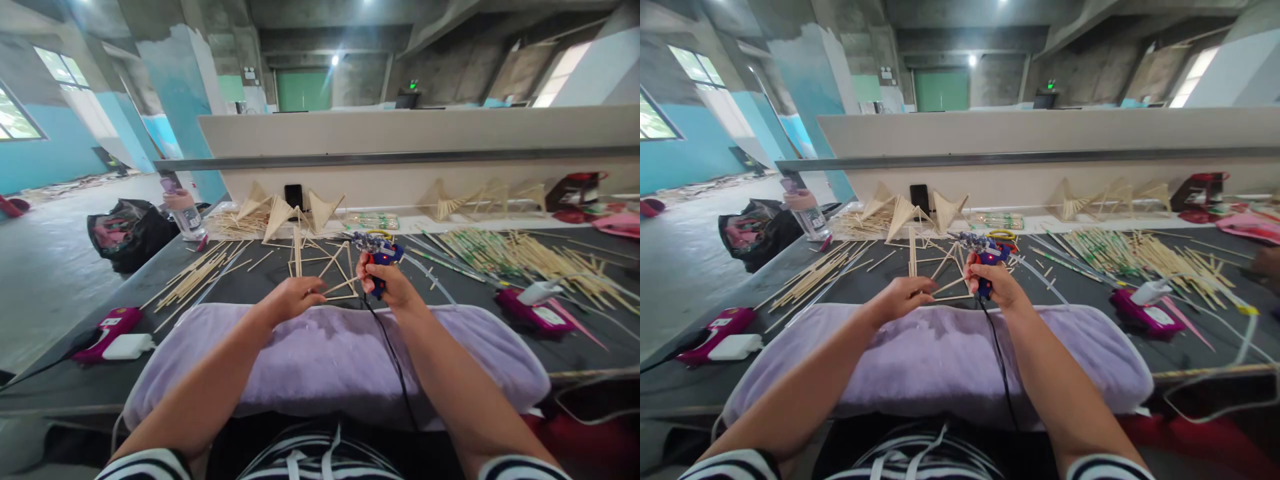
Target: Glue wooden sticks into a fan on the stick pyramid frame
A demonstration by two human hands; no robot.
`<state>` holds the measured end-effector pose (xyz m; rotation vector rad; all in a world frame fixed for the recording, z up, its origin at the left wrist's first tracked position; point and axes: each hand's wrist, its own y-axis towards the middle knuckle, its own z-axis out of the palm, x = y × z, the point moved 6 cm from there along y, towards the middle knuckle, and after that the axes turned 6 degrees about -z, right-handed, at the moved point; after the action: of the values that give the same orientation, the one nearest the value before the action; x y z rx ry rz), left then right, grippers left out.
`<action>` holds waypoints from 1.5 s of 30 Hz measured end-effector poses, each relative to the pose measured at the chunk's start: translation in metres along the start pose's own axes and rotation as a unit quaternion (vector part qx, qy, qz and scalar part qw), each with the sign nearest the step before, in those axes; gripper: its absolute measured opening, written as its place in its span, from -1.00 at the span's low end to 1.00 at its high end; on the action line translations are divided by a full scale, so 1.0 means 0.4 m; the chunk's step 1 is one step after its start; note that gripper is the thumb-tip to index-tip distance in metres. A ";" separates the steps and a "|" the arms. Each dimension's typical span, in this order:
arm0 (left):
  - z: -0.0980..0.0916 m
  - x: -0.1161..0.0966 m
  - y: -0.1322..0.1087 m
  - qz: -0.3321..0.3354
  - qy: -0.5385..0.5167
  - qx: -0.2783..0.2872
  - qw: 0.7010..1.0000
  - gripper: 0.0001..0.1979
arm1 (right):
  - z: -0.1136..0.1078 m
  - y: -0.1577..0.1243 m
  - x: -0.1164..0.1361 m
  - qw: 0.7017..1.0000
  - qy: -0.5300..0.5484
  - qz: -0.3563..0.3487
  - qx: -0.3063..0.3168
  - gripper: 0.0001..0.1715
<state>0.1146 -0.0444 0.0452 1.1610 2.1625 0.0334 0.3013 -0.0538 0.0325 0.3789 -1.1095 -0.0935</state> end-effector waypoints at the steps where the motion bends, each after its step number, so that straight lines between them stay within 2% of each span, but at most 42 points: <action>1: 0.019 -0.004 0.003 -0.001 -0.003 0.024 1.000 -0.79 | 0.001 0.001 0.000 1.000 0.001 -0.003 0.002 -0.72; 5: 0.055 -0.002 0.001 -0.042 -0.072 0.094 0.992 -0.82 | -0.002 0.009 0.003 1.000 -0.009 -0.026 -0.011 -0.73; 9: 0.078 0.017 -0.011 -0.125 -0.236 0.155 0.951 -0.82 | -0.003 0.013 0.013 0.997 -0.032 -0.068 -0.016 -0.80; 12: 0.097 0.018 -0.014 -0.138 -0.292 0.174 0.930 -0.79 | 0.008 0.012 0.004 0.997 -0.044 -0.064 0.006 -0.85; 18: 0.119 -0.004 -0.012 -0.127 -0.300 0.205 0.923 -0.82 | 0.029 0.014 -0.030 0.999 -0.005 -0.039 0.023 -0.73; 28: 0.128 -0.041 -0.008 -0.115 -0.343 0.229 0.904 -0.94 | 0.066 0.004 -0.057 0.999 0.015 0.000 0.052 -0.73; 35: 0.142 -0.032 -0.027 -0.111 -0.334 0.274 0.895 -0.97 | 0.057 -0.007 -0.039 0.999 0.045 0.009 0.025 -0.72; 39: 0.139 -0.028 -0.030 -0.115 -0.362 0.304 0.874 -0.84 | 0.035 -0.005 -0.028 1.000 0.004 0.012 0.001 -0.73; 42: 0.138 -0.020 -0.033 -0.129 -0.380 0.335 0.852 -0.69 | 0.012 -0.001 -0.023 0.996 -0.082 0.009 -0.025 -0.76; 45: 0.140 -0.009 -0.040 -0.151 -0.382 0.364 0.836 -0.62 | 0.000 0.001 -0.017 0.984 -0.179 -0.004 -0.026 -0.78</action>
<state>0.1361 -0.0722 -0.0013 0.9315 1.5814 -1.2740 0.2982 -0.0517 0.0266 0.3277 -1.4574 -0.2034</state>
